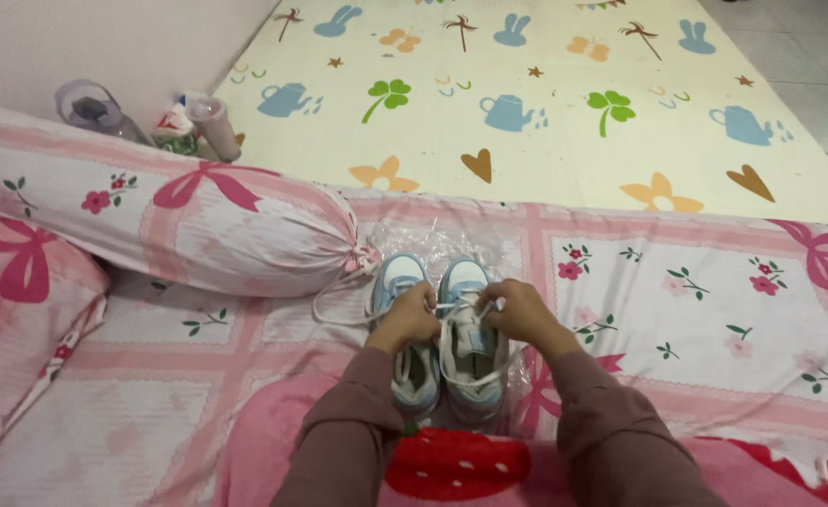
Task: The person sits beside a bed and removes the white laces from a pair of light blue sneakers, pulling the laces fully out of the eyelets. They then thread the laces back through the eyelets of the shoes, re-lacing them one shoe at a time.
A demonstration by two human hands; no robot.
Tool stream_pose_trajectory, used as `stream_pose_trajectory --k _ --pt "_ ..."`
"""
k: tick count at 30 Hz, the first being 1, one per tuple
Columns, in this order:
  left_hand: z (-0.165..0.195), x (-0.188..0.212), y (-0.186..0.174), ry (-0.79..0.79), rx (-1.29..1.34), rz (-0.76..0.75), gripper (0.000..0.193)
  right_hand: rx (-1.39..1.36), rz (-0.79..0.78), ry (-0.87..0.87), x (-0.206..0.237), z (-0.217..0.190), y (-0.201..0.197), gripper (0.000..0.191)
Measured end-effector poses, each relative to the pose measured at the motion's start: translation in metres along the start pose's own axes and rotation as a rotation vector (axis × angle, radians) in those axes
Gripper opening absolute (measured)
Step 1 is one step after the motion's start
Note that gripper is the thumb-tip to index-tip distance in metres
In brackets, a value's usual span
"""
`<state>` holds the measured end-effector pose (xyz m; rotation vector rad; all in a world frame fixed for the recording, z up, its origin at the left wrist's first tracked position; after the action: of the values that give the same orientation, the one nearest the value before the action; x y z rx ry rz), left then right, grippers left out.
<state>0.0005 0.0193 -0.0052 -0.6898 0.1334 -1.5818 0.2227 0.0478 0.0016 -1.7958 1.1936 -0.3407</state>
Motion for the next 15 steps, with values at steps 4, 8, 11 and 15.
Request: stream_pose_trajectory --k 4,8,11,15 --pt "-0.015 -0.011 0.004 0.046 0.023 0.015 0.041 0.181 0.079 -0.061 -0.001 -0.003 0.021 0.012" --pt "-0.018 -0.020 0.003 0.012 0.031 -0.012 0.042 -0.743 0.387 0.670 -0.012 0.016 0.014 0.018" --pt "-0.023 -0.019 0.005 0.005 0.111 -0.024 0.039 -0.897 0.532 0.875 -0.020 0.028 -0.017 0.044" --pt "-0.022 -0.022 0.010 0.016 0.136 -0.011 0.033 -0.773 0.672 0.699 -0.028 0.024 -0.079 0.049"
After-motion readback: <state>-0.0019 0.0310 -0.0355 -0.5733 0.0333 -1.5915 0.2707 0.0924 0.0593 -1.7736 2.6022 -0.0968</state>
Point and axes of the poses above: each hand's wrist, its own x-axis away from the middle knuckle, its own y-axis out of the palm, z = x × y, the point moved 2 cm from there along -x, towards the middle knuckle, and after that the axes turned 6 degrees about -y, right-handed, at the moved point
